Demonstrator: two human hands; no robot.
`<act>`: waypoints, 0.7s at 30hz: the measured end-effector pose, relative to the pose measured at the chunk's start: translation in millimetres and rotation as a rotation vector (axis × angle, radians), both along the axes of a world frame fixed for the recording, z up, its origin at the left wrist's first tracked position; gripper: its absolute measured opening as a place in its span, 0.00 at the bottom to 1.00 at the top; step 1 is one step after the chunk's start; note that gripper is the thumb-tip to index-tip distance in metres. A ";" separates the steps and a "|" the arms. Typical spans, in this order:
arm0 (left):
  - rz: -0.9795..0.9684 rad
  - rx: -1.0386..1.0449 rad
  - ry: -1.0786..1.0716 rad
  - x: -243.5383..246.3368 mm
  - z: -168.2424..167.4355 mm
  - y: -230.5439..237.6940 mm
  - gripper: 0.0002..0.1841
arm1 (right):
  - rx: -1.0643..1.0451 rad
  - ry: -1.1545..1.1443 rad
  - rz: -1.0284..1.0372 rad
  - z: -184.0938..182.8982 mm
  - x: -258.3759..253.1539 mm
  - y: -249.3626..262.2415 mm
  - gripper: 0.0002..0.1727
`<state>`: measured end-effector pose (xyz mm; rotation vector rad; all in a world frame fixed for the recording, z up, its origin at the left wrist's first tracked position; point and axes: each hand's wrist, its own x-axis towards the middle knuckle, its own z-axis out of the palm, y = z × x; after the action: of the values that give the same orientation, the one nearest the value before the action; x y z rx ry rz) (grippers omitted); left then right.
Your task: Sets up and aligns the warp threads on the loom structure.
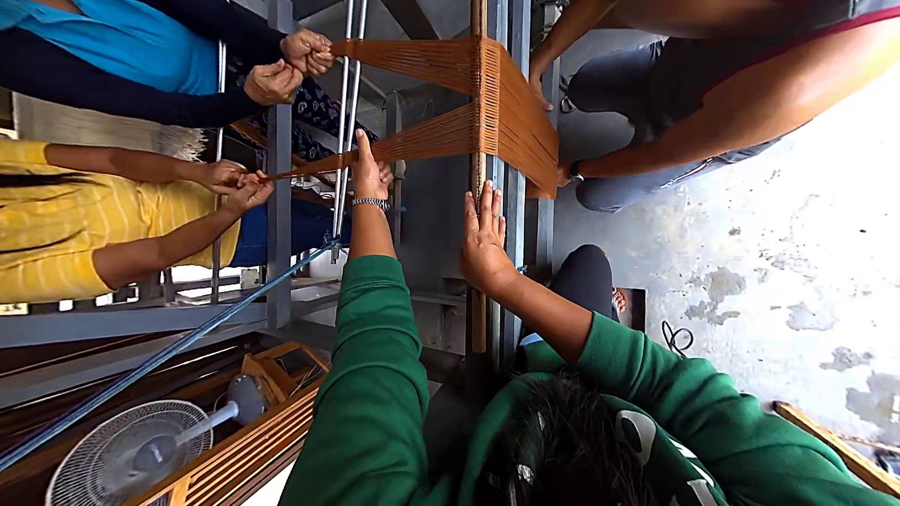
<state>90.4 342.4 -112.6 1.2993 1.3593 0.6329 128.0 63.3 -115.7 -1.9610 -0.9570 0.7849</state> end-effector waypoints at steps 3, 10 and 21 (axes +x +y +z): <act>-0.035 0.012 -0.099 -0.3 -0.5 -5.4 0.26 | 0.001 0.004 0.003 1.3 1.6 0.1 0.66; 0.022 -0.037 -0.248 20.7 -2.2 -20.0 0.24 | 0.000 -0.014 0.008 -3.1 0.7 2.0 0.64; 0.073 -0.069 -0.281 25.0 -3.9 -32.6 0.24 | -0.002 0.012 0.018 2.1 3.4 -3.5 0.66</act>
<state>115.4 309.8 -116.5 1.0651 1.1900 0.7804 131.4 59.8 -113.6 -1.9499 -0.9676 0.8077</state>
